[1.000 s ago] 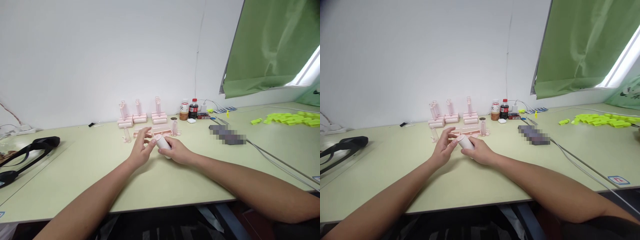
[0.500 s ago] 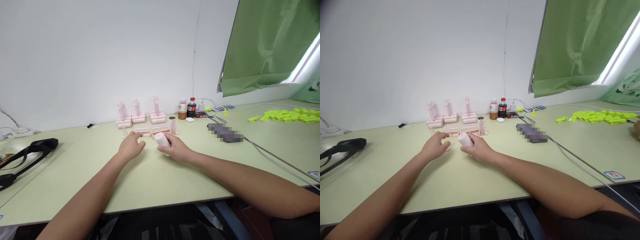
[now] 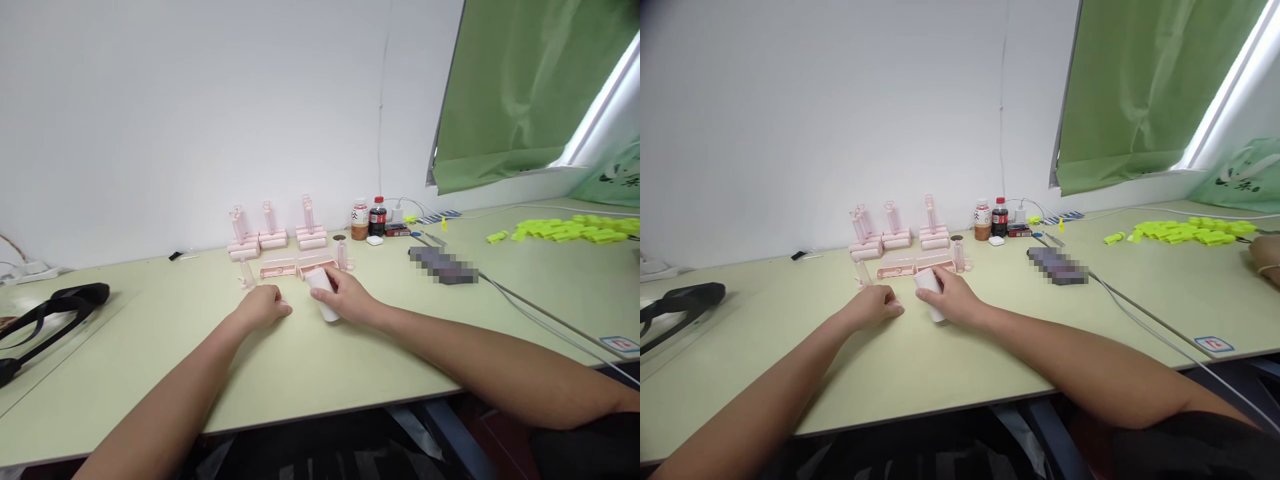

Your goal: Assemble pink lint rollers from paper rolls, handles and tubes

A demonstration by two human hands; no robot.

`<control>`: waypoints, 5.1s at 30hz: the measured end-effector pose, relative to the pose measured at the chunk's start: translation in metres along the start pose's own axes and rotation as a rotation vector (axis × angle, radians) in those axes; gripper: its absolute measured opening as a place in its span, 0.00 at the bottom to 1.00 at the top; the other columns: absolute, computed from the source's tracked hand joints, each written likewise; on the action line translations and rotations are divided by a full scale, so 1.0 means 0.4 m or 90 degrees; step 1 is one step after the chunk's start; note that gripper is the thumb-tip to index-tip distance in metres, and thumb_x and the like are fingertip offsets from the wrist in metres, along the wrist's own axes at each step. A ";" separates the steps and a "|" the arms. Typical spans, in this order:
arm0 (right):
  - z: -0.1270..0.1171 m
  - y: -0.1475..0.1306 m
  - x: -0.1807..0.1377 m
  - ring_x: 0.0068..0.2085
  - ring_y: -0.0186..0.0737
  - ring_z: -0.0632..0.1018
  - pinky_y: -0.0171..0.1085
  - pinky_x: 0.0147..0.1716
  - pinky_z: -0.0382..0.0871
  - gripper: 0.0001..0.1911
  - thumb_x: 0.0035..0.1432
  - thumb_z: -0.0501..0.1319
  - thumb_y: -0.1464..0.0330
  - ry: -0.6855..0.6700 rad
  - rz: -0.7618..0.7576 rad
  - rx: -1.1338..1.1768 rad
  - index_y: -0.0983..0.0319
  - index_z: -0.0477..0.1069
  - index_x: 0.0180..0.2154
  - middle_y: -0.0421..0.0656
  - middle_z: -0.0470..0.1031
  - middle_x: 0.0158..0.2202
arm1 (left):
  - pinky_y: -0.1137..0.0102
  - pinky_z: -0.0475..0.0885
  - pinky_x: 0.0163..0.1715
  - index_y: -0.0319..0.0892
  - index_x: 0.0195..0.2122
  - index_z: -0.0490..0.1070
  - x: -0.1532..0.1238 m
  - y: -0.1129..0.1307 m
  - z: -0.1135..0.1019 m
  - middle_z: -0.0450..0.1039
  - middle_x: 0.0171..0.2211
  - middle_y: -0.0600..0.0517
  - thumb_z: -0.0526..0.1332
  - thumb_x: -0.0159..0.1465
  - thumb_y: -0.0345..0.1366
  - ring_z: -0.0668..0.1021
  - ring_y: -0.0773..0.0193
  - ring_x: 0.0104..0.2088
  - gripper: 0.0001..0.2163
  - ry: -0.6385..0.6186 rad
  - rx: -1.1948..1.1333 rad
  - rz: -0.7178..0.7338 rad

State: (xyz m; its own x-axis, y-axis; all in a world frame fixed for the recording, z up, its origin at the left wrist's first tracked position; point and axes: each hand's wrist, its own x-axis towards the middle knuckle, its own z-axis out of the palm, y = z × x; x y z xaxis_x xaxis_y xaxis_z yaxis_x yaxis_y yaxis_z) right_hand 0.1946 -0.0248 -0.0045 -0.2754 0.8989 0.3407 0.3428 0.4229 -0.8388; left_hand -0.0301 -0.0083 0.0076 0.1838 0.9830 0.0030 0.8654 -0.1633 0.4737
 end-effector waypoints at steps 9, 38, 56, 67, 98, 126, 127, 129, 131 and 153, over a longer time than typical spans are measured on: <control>0.000 0.011 0.005 0.39 0.41 0.75 0.39 0.37 0.69 0.30 0.56 0.63 0.59 0.025 0.009 0.095 0.57 0.60 0.58 0.44 0.73 0.41 | 0.68 0.68 0.25 0.44 0.42 0.75 -0.014 0.036 0.015 0.76 0.34 0.49 0.64 0.53 0.41 0.76 0.60 0.28 0.16 0.022 -0.251 0.049; -0.009 -0.009 0.000 0.43 0.42 0.77 0.47 0.41 0.76 0.21 0.46 0.70 0.61 -0.052 -0.011 0.418 0.59 0.61 0.35 0.45 0.69 0.52 | 0.65 0.72 0.42 0.41 0.23 0.62 -0.025 0.085 -0.009 0.74 0.41 0.51 0.74 0.46 0.38 0.76 0.62 0.42 0.18 -0.023 -0.900 0.142; -0.002 0.010 -0.034 0.51 0.46 0.70 0.44 0.47 0.69 0.40 0.60 0.61 0.63 -0.215 -0.199 0.051 0.52 0.45 0.68 0.49 0.57 0.63 | 0.72 0.67 0.33 0.41 0.30 0.64 -0.052 0.110 0.019 0.69 0.30 0.55 0.73 0.50 0.38 0.72 0.68 0.32 0.17 -0.089 -0.863 0.189; 0.003 0.017 -0.027 0.44 0.44 0.75 0.47 0.41 0.74 0.44 0.61 0.60 0.59 -0.162 -0.062 0.220 0.49 0.33 0.68 0.53 0.57 0.59 | 0.56 0.61 0.59 0.56 0.64 0.53 -0.046 0.081 0.045 0.51 0.66 0.48 0.71 0.54 0.41 0.60 0.51 0.64 0.39 0.136 -0.512 0.332; 0.007 0.023 -0.016 0.32 0.35 0.69 0.35 0.32 0.63 0.23 0.56 0.64 0.62 -0.121 -0.057 0.180 0.57 0.58 0.49 0.38 0.67 0.35 | 0.59 0.72 0.42 0.46 0.61 0.58 0.057 0.009 0.057 0.61 0.61 0.43 0.53 0.62 0.38 0.77 0.51 0.47 0.25 0.190 0.207 -0.015; 0.008 0.025 -0.008 0.34 0.36 0.70 0.37 0.35 0.65 0.20 0.52 0.65 0.65 -0.078 -0.048 0.192 0.57 0.58 0.43 0.39 0.69 0.37 | 0.59 0.71 0.39 0.39 0.50 0.69 0.086 -0.012 0.050 0.69 0.50 0.38 0.50 0.63 0.47 0.77 0.47 0.45 0.21 0.138 0.257 -0.093; 0.008 0.024 -0.008 0.34 0.36 0.70 0.37 0.35 0.65 0.20 0.52 0.64 0.65 -0.077 -0.048 0.187 0.57 0.58 0.43 0.38 0.69 0.37 | 0.60 0.71 0.38 0.40 0.48 0.71 0.083 -0.008 0.047 0.71 0.47 0.39 0.50 0.63 0.46 0.77 0.47 0.44 0.20 0.137 0.257 -0.090; 0.007 0.022 -0.008 0.34 0.36 0.70 0.37 0.35 0.65 0.19 0.52 0.64 0.65 -0.072 -0.048 0.176 0.57 0.58 0.44 0.38 0.68 0.36 | 0.61 0.70 0.35 0.41 0.41 0.73 0.074 0.002 0.040 0.75 0.41 0.41 0.51 0.63 0.45 0.78 0.48 0.41 0.16 0.136 0.254 -0.085; 0.007 0.022 -0.007 0.35 0.36 0.70 0.37 0.36 0.65 0.19 0.53 0.64 0.65 -0.070 -0.047 0.169 0.57 0.58 0.44 0.38 0.68 0.36 | 0.64 0.69 0.32 0.42 0.36 0.74 0.063 0.013 0.035 0.77 0.36 0.43 0.52 0.63 0.44 0.79 0.50 0.37 0.15 0.132 0.251 -0.081; 0.005 0.014 -0.026 0.47 0.43 0.73 0.42 0.40 0.74 0.35 0.53 0.61 0.73 -0.225 -0.150 0.006 0.53 0.53 0.60 0.49 0.64 0.56 | 0.69 0.66 0.28 0.44 0.54 0.62 0.049 -0.001 0.021 0.78 0.43 0.47 0.62 0.52 0.40 0.80 0.56 0.36 0.27 0.017 0.069 -0.069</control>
State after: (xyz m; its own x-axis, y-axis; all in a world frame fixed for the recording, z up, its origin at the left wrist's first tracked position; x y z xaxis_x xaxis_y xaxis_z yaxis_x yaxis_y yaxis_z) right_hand 0.1976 -0.0321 -0.0138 -0.6361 0.6832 0.3586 0.2257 0.6092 -0.7602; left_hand -0.0230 0.0101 -0.0002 0.0750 0.9970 -0.0187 0.9250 -0.0626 0.3747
